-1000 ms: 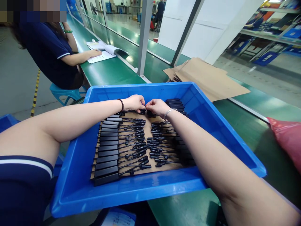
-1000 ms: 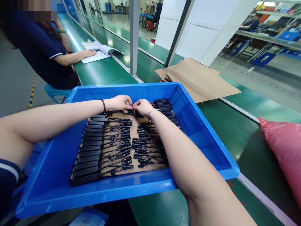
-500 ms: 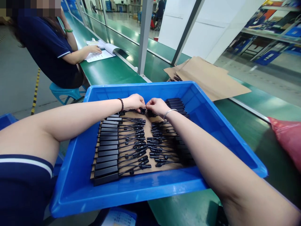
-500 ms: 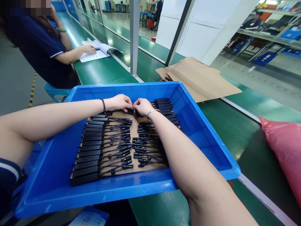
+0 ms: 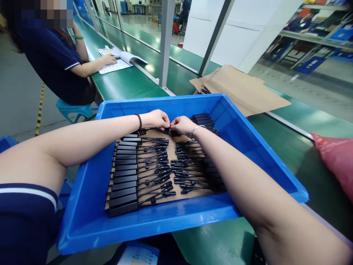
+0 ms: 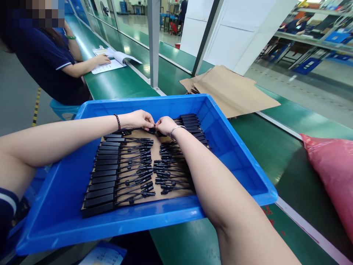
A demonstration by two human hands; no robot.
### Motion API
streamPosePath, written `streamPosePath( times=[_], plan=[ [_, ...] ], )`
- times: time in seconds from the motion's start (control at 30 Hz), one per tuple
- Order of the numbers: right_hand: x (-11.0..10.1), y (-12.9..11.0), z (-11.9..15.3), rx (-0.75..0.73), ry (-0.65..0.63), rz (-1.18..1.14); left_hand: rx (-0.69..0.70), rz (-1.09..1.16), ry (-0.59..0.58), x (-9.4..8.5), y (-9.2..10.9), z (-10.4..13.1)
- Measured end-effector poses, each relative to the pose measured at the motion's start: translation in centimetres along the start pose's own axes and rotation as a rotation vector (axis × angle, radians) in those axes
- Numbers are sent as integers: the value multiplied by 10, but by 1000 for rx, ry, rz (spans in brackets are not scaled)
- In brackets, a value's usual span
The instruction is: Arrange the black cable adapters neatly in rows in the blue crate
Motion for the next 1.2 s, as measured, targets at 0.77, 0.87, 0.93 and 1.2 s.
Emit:
streamPosePath(
  times=[0.77,0.87,0.93,1.2],
  plan=[
    [-29,3,-1,46,90,20,195,-1058,-259,25,5,19],
    [-29,1,0,35,88,22,236,-1099,-286,27,6,18],
    [-29,1,0,32,90,20,267,-1129,-281,30,8,19],
    [-21,-3,0,3,12,-27,303,-1233,-260,44,12,32]
  ],
)
Point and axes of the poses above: each hand's wrist, its own z-axis away from the middle knuckle, its own x-axis out of the palm, y = z × x, the point moved 9 cm from there along -z, towards the middle knuckle
